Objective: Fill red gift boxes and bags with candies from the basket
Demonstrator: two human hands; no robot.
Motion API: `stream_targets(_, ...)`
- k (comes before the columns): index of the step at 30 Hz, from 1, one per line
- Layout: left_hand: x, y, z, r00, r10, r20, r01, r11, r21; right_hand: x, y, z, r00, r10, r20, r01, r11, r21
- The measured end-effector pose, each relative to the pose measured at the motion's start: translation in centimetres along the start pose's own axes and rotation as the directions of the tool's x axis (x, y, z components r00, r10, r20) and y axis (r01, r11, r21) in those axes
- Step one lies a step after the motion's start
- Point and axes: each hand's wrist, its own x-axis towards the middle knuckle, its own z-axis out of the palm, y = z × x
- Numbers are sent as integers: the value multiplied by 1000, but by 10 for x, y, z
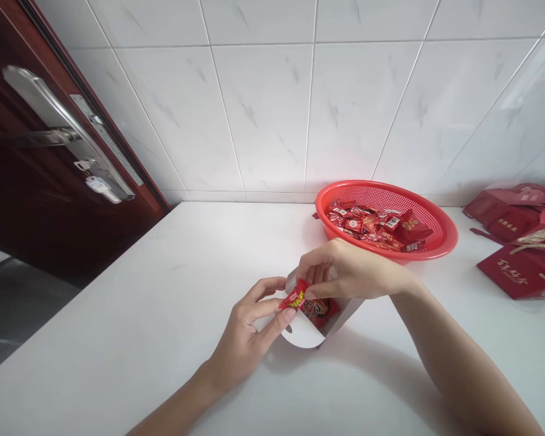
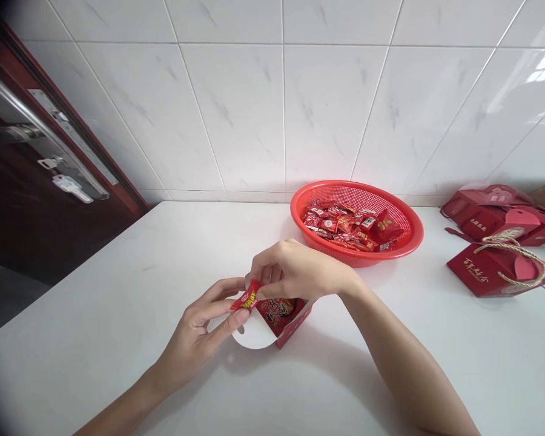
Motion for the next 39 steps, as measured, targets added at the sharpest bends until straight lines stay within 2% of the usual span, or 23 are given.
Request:
stream_targets(6,1,4,2,999,-8,40,12,993,-114,-4,-1,-5,1000,-26,-13,27,995,94)
stream_targets(12,2,8,2,994,-28,110,46,985,-164,-13,-1,-18,988,-77,-133,71,996,-52)
stream_targets(16,0,4,0,998,-44,52,48,996,-76,-13,1,-20,987,-81,-137,72,995,-70)
stream_targets(21,-3,0,0,999,18,-48,-16,1000,24,-15,-3,-15,997,-14,-80,-1,983,-183)
stream_targets(26,-6,0,0,975,191,-117,-177,977,120,-17,-8,-7,987,58,-152,-114,911,-396)
stream_targets(29,-6,1,0,957,259,-131,-235,956,175,-18,-11,-1,985,70,-159,-142,850,-507)
stream_targets(35,-5,-1,0,958,262,-118,-244,958,148,-17,-12,8,991,70,-117,-130,743,-657)
stream_targets(39,-5,-3,-1,966,230,-119,-214,968,130,-13,-9,13,994,67,-82,-104,732,-673)
